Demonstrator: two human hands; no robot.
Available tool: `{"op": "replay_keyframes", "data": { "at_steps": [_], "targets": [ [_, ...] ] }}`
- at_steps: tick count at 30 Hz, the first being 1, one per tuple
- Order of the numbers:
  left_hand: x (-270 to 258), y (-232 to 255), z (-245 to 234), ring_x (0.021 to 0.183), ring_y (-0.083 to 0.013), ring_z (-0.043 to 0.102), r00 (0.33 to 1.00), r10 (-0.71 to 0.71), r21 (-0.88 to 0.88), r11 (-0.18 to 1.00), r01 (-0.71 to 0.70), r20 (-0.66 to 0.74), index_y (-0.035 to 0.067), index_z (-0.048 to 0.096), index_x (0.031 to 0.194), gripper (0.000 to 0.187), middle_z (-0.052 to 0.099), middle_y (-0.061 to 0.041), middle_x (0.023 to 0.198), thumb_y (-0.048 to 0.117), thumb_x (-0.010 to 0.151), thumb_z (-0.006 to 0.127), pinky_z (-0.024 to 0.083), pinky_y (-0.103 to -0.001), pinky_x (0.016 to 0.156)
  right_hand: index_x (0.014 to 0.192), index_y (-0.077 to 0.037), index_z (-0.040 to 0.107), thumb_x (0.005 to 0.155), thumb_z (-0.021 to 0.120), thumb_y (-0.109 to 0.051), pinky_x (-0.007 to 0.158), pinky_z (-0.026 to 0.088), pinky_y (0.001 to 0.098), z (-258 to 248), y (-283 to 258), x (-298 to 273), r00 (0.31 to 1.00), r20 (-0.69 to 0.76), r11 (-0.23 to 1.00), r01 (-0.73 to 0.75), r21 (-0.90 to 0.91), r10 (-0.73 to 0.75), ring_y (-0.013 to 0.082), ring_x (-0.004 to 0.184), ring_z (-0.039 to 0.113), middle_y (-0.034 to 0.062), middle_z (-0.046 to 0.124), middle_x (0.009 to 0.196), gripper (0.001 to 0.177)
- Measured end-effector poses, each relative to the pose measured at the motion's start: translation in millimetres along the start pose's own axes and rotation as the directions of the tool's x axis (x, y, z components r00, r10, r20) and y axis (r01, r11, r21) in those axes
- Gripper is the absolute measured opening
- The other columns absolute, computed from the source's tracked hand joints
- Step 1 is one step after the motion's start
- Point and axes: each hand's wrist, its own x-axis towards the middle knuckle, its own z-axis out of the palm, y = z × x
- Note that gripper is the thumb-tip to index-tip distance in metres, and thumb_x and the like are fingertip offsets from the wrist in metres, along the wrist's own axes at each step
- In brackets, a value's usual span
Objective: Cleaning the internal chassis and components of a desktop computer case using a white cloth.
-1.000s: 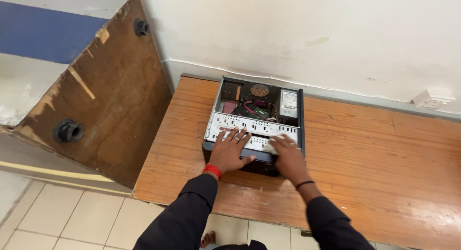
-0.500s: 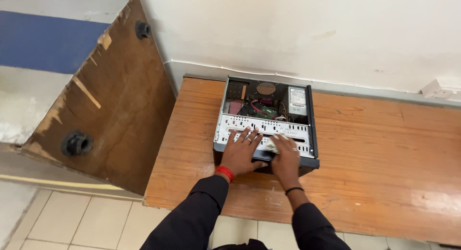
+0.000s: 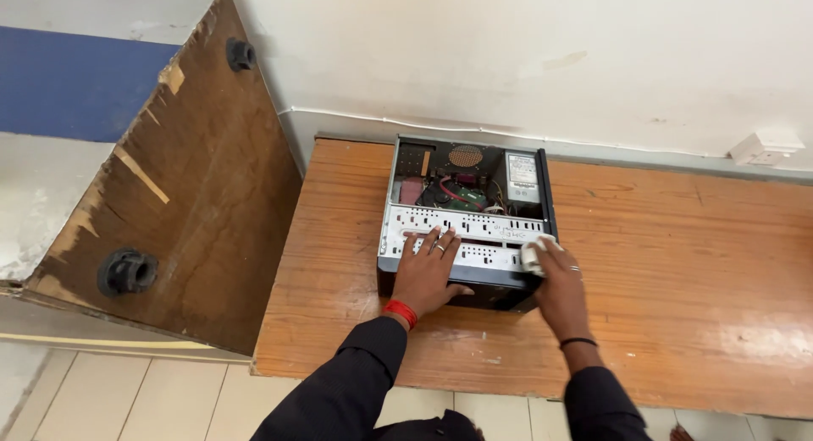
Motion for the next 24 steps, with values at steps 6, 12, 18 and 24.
{"op": "replay_keyframes", "data": {
  "at_steps": [6,12,18,24],
  "targets": [
    [5,7,-7,0.149,-0.0280,0.030,0.999,-0.017,0.049,0.999,0.015,0.037,0.011,0.042,0.152,0.102,0.040,-0.007,0.159,0.074,0.077,0.068,0.020,-0.058,0.117,0.127,-0.008,0.069,0.073,0.058,0.016,0.118,0.040,0.0491,22,-6,-2,0.981,-0.136,0.990,0.130,-0.056,-0.136,0.0381,0.133,0.054,0.0107,0.062,0.142,0.060],
    [4,2,-20,0.146,-0.0280,0.037,0.997,-0.069,-0.178,0.981,0.072,0.021,0.006,0.038,0.152,0.090,0.048,-0.012,0.149,0.041,0.078,0.075,0.024,-0.052,0.116,0.151,-0.012,0.042,0.075,0.056,0.012,0.123,0.032,0.0457,48,-105,14,0.989,0.050,0.903,0.106,0.415,-0.139,0.0371,0.147,0.041,0.0158,0.045,0.157,0.082],
    [-3,-3,-22,0.134,-0.0362,0.051,0.978,-0.106,-0.545,0.838,-0.010,-0.181,0.014,0.052,0.147,0.079,0.055,-0.017,0.148,0.009,0.070,0.071,0.036,-0.046,0.108,0.163,-0.018,-0.002,0.087,0.064,-0.014,0.116,0.036,0.0438,25,-116,25,0.955,0.280,0.673,-0.140,0.726,-0.103,0.0375,0.152,0.029,0.0171,0.022,0.165,0.101],
    [1,-17,8,0.134,-0.0350,0.053,0.869,-0.354,-0.460,0.871,0.172,-0.345,0.014,0.064,0.125,0.050,0.060,-0.013,0.143,0.015,0.077,0.077,0.037,-0.048,0.115,0.161,-0.021,0.025,0.095,0.059,-0.050,0.119,0.023,0.0530,19,-46,2,0.974,0.211,0.996,0.078,0.035,-0.083,0.0367,0.152,0.031,0.0171,0.031,0.165,0.080]
  ]
}}
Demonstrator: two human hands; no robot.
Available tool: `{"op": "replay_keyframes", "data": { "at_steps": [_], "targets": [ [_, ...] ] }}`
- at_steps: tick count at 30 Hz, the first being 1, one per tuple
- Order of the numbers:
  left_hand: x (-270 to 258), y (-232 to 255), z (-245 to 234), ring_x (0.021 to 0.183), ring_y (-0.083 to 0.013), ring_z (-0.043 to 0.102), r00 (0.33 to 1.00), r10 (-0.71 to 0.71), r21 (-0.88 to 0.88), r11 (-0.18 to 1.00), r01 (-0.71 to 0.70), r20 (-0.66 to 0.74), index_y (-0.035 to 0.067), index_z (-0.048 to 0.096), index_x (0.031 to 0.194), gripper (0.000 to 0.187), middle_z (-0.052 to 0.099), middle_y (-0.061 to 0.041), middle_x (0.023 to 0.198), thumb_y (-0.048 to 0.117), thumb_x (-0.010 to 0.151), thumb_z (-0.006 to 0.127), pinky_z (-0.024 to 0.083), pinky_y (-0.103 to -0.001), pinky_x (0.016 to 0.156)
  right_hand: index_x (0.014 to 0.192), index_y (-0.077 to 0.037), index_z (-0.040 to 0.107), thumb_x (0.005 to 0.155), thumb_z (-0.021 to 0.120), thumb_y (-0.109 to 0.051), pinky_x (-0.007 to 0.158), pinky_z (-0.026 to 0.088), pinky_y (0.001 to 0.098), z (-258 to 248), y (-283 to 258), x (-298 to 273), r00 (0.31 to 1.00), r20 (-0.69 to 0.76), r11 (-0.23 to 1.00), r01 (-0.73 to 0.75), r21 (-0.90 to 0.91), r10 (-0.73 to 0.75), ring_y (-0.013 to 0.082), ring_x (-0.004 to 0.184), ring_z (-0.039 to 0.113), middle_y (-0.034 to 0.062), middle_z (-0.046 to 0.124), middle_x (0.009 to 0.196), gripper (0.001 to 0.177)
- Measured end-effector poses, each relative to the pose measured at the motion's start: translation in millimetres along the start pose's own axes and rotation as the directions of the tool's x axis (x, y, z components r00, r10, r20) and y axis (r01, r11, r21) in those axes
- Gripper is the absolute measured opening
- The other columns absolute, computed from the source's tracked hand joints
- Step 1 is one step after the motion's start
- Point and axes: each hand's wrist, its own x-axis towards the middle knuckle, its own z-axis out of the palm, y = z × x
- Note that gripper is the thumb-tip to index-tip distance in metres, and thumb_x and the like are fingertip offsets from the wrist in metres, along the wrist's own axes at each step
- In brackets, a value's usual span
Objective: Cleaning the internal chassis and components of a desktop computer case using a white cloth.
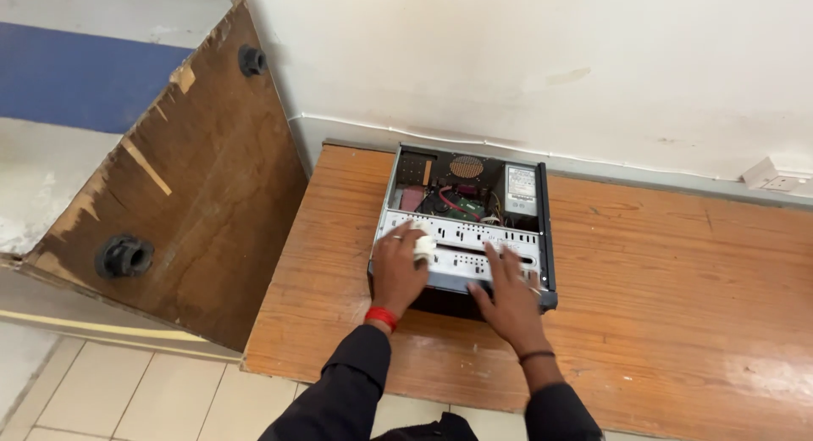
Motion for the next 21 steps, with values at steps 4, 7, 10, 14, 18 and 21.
{"op": "replay_keyframes", "data": {
  "at_steps": [4,7,10,14,18,21],
  "targets": [
    [8,-1,-17,0.140,-0.0338,0.048,0.993,-0.016,0.234,0.971,0.044,-0.119,0.017,0.068,0.119,0.045,0.058,-0.011,0.147,0.014,0.074,0.076,0.035,-0.051,0.116,0.157,-0.023,0.035,0.092,0.055,-0.062,0.118,0.018,0.0559,12,30,-32,0.995,-0.091,0.967,-0.066,-0.247,0.044,0.0371,0.151,0.029,0.0199,0.030,0.164,0.079],
    [16,18,-19,0.143,-0.0360,0.041,0.993,-0.095,0.264,0.958,0.112,-0.077,0.013,0.066,0.128,0.049,0.053,-0.017,0.147,0.023,0.081,0.073,0.030,-0.054,0.116,0.154,-0.024,0.041,0.089,0.054,-0.066,0.118,0.019,0.0567,13,20,-33,0.986,-0.167,0.956,-0.053,-0.288,0.004,0.0382,0.149,0.030,0.0204,0.033,0.162,0.079],
    [20,39,1,0.149,-0.0372,0.032,0.951,-0.219,0.388,0.914,0.122,0.217,0.014,0.062,0.134,0.055,0.042,-0.017,0.159,0.043,0.089,0.069,0.017,-0.064,0.113,0.152,-0.026,0.043,0.087,0.055,-0.067,0.118,0.018,0.0578,13,10,-28,0.986,-0.139,0.930,-0.131,-0.342,0.088,0.0360,0.147,0.033,0.0175,0.035,0.160,0.078],
    [19,29,44,0.149,-0.0360,0.034,0.937,0.090,0.174,0.972,-0.156,0.336,0.015,0.062,0.137,0.043,0.048,-0.016,0.156,0.039,0.102,0.055,0.019,-0.058,0.121,0.153,-0.023,0.044,0.089,0.055,-0.064,0.120,0.019,0.0581,21,14,-26,0.978,-0.195,0.919,-0.139,-0.368,0.070,0.0365,0.148,0.033,0.0191,0.037,0.160,0.077],
    [23,16,44,0.148,-0.0332,0.037,0.938,0.162,0.182,0.957,-0.225,0.307,0.009,0.053,0.152,0.063,0.047,-0.017,0.158,0.024,0.091,0.058,0.019,-0.056,0.124,0.151,-0.022,0.045,0.088,0.056,-0.064,0.120,0.018,0.0594,17,10,-26,0.978,-0.196,0.923,-0.145,-0.357,0.077,0.0366,0.147,0.034,0.0194,0.037,0.159,0.077],
    [26,8,13,0.147,-0.0361,0.033,0.993,0.096,0.441,0.890,-0.118,0.072,0.003,0.055,0.142,0.061,0.043,-0.023,0.157,0.027,0.088,0.064,0.017,-0.058,0.119,0.151,-0.022,0.045,0.088,0.057,-0.065,0.119,0.017,0.0598,16,9,-25,0.980,-0.166,0.927,-0.160,-0.339,0.109,0.0361,0.147,0.033,0.0182,0.038,0.158,0.077]
  ]
}}
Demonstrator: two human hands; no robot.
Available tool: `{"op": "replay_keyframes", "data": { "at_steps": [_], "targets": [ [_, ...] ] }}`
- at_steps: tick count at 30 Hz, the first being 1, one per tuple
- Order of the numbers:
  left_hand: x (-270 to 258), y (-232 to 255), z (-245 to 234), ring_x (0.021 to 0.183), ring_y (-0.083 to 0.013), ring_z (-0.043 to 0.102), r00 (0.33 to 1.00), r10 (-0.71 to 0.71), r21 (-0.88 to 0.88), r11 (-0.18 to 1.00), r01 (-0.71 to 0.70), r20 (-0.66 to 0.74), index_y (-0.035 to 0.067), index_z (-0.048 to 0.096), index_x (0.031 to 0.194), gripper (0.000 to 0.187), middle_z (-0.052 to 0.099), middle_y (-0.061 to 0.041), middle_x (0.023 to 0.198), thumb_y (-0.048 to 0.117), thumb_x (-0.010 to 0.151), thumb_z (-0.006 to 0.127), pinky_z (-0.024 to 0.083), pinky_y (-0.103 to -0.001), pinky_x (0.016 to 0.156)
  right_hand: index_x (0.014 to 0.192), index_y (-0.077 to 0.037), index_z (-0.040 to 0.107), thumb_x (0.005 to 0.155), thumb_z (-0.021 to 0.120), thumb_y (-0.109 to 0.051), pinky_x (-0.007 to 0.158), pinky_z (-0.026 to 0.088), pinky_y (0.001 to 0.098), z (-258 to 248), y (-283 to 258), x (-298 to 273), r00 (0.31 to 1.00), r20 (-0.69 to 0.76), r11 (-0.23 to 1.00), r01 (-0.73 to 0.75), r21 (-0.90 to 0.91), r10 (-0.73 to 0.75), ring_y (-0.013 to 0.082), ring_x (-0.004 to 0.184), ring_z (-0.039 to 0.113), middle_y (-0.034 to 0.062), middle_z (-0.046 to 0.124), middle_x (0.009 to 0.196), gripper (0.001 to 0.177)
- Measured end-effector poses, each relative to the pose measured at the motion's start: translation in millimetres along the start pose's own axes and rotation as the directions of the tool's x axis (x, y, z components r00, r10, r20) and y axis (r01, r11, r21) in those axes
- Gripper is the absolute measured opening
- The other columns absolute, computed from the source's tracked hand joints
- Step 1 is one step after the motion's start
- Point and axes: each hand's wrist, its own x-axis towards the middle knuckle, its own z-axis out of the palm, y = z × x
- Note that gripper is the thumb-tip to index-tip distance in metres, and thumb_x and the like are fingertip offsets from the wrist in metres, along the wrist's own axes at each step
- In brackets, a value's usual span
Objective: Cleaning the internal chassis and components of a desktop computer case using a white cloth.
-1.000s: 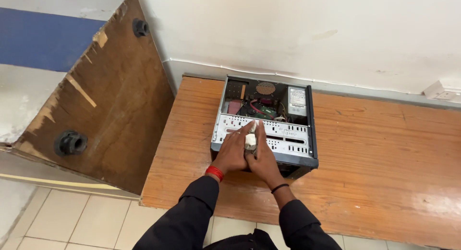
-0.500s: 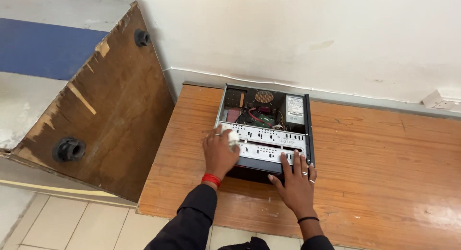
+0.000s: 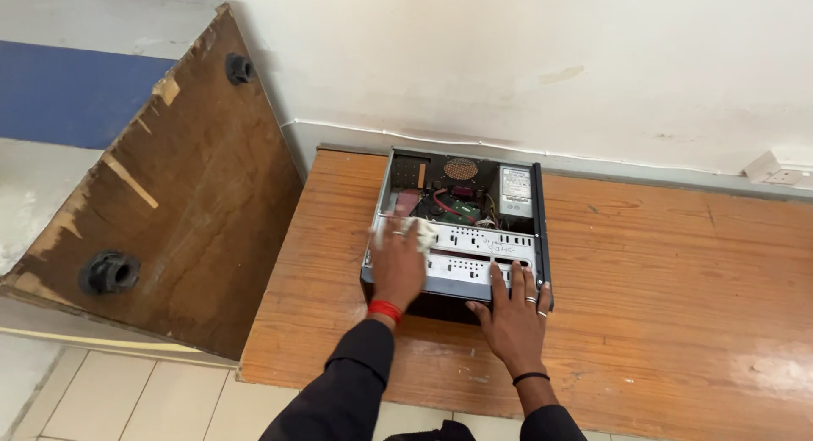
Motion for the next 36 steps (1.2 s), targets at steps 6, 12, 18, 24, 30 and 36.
{"op": "replay_keyframes", "data": {
  "at_steps": [6,12,18,24,30,36],
  "targets": [
    [2,-9,-1,0.146,-0.0401,0.034,0.966,-0.245,0.021,0.970,0.244,0.078,0.004,0.056,0.141,0.064,0.045,-0.023,0.152,0.039,0.089,0.064,0.017,-0.058,0.121,0.151,-0.022,0.044,0.088,0.058,-0.063,0.119,0.015,0.0607,0,-1,1,0.999,0.040,1.000,-0.009,-0.011,0.009,0.0367,0.147,0.032,0.0190,0.039,0.157,0.076],
    [6,69,8,0.143,-0.0363,0.043,0.949,0.069,-0.261,0.965,0.015,0.307,-0.001,0.060,0.137,0.058,0.055,-0.022,0.146,0.046,0.104,0.051,0.025,-0.055,0.121,0.151,-0.020,0.044,0.087,0.061,-0.058,0.120,0.015,0.0605,10,6,0,0.999,0.045,0.999,0.007,-0.041,-0.005,0.0359,0.147,0.034,0.0189,0.039,0.157,0.076],
    [1,54,29,0.147,-0.0305,0.038,0.973,0.120,-0.165,0.982,-0.088,0.195,0.012,0.065,0.136,0.045,0.053,-0.015,0.150,0.023,0.093,0.057,0.013,-0.060,0.124,0.151,-0.020,0.044,0.088,0.061,-0.059,0.120,0.016,0.0602,-3,0,1,1.000,0.026,1.000,0.011,0.005,-0.011,0.0352,0.146,0.035,0.0178,0.040,0.157,0.076],
    [0,3,-17,0.153,-0.0392,0.024,0.963,-0.264,-0.025,0.964,0.265,0.055,0.019,0.067,0.133,0.045,0.036,-0.022,0.165,0.013,0.089,0.059,0.009,-0.065,0.116,0.152,-0.020,0.043,0.089,0.060,-0.061,0.119,0.015,0.0608,6,4,0,1.000,-0.005,0.999,0.021,0.025,-0.021,0.0376,0.145,0.035,0.0190,0.040,0.156,0.077],
    [-1,4,36,0.145,-0.0353,0.042,0.990,-0.085,-0.093,0.991,0.096,0.112,0.009,0.065,0.134,0.046,0.057,-0.012,0.147,0.010,0.089,0.060,0.024,-0.057,0.122,0.152,-0.020,0.043,0.088,0.061,-0.060,0.120,0.014,0.0607,0,-2,1,1.000,0.016,1.000,0.002,0.000,-0.002,0.0371,0.146,0.034,0.0192,0.040,0.156,0.077],
    [-1,65,30,0.140,-0.0357,0.046,0.962,0.226,-0.393,0.907,-0.150,0.155,0.009,0.069,0.123,0.033,0.063,-0.012,0.138,0.028,0.096,0.067,0.028,-0.056,0.118,0.149,-0.019,0.045,0.087,0.063,-0.057,0.121,0.014,0.0594,10,4,0,0.999,0.048,0.999,-0.004,-0.045,0.006,0.0350,0.148,0.033,0.0179,0.039,0.158,0.075]
  ]
}}
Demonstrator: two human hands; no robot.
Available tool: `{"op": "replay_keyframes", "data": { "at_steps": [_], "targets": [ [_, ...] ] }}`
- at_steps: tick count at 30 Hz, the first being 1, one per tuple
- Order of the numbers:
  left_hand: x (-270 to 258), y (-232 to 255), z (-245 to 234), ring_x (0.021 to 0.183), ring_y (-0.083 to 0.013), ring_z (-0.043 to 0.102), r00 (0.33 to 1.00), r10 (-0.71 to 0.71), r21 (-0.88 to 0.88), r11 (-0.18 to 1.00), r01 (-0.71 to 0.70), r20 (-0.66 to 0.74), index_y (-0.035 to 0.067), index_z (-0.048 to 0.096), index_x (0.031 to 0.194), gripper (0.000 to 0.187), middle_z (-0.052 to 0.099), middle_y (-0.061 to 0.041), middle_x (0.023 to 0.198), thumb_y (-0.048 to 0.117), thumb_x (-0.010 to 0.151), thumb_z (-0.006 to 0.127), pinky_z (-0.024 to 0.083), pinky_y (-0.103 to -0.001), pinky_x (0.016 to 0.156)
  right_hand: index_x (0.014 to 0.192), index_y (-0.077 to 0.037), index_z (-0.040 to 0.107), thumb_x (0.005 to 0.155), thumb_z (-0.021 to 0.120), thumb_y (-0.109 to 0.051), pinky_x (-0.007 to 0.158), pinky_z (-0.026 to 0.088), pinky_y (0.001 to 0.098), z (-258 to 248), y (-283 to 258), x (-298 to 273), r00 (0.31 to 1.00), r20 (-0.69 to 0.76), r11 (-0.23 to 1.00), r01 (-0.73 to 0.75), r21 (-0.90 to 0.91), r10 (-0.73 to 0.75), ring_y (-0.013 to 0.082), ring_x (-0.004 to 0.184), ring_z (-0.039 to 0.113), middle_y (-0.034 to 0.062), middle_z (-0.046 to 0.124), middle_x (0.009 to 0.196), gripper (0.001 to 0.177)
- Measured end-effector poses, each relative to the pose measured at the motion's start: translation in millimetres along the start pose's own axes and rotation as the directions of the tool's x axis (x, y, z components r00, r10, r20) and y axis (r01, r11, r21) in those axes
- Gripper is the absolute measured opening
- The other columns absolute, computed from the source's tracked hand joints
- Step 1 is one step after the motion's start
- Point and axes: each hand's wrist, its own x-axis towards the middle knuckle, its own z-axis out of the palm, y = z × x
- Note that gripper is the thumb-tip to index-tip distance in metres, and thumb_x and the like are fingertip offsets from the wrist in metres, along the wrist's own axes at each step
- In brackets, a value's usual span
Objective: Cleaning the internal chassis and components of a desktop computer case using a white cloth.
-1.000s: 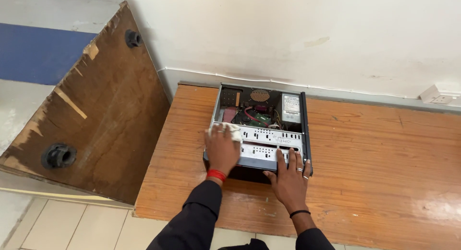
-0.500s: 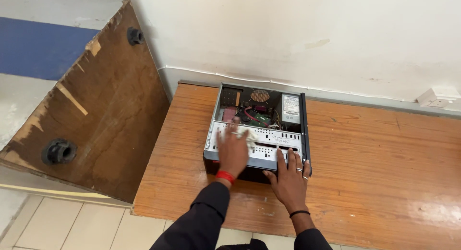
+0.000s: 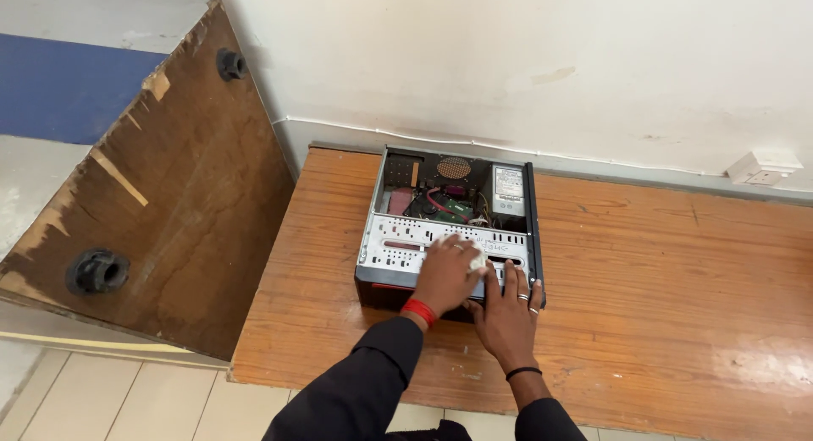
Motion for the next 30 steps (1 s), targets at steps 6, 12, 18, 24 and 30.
{"op": "replay_keyframes", "data": {
  "at_steps": [6,12,18,24,30],
  "targets": [
    [-5,-15,-10,0.137,-0.0329,0.051,0.991,-0.116,0.057,0.991,0.120,-0.070,0.018,0.079,0.110,0.031,0.070,-0.004,0.133,0.006,0.084,0.067,0.029,-0.057,0.116,0.152,-0.016,0.042,0.087,0.063,-0.058,0.119,0.016,0.0604,-12,-4,1,1.000,-0.008,0.998,0.007,0.066,-0.007,0.0364,0.145,0.035,0.0193,0.039,0.156,0.080],
    [-19,-32,-67,0.130,-0.0361,0.053,0.944,-0.294,0.006,0.954,0.299,-0.151,0.016,0.079,0.106,0.033,0.071,-0.007,0.128,0.002,0.077,0.070,0.031,-0.055,0.113,0.153,-0.017,0.041,0.087,0.063,-0.058,0.119,0.018,0.0605,-19,-6,0,1.000,-0.009,0.997,0.001,0.071,-0.001,0.0368,0.144,0.036,0.0188,0.039,0.156,0.081],
    [-7,-34,-39,0.125,-0.0374,0.059,0.949,-0.241,0.028,0.967,0.252,-0.204,0.009,0.076,0.108,0.036,0.074,-0.013,0.117,-0.003,0.075,0.068,0.042,-0.047,0.107,0.153,-0.014,0.038,0.088,0.063,-0.057,0.119,0.016,0.0614,-14,-6,2,1.000,0.015,0.999,0.000,0.044,-0.001,0.0386,0.145,0.034,0.0218,0.037,0.156,0.082],
    [21,0,9,0.119,-0.0336,0.063,0.991,0.064,-0.154,0.985,-0.081,-0.115,0.007,0.074,0.111,0.034,0.074,-0.013,0.116,0.001,0.078,0.067,0.046,-0.043,0.108,0.154,-0.005,0.033,0.087,0.066,-0.053,0.119,0.014,0.0602,-11,-7,3,0.999,0.030,1.000,-0.014,0.025,0.013,0.0385,0.147,0.032,0.0230,0.034,0.158,0.089],
    [40,14,22,0.128,-0.0287,0.060,0.983,0.129,-0.123,0.986,-0.113,0.127,0.016,0.074,0.114,0.023,0.073,-0.008,0.120,0.016,0.096,0.060,0.044,-0.044,0.109,0.155,0.005,0.029,0.083,0.068,-0.051,0.121,0.015,0.0553,-14,-10,0,0.998,-0.054,0.997,-0.040,0.063,0.044,0.0386,0.147,0.031,0.0258,0.031,0.161,0.099]
  ]
}}
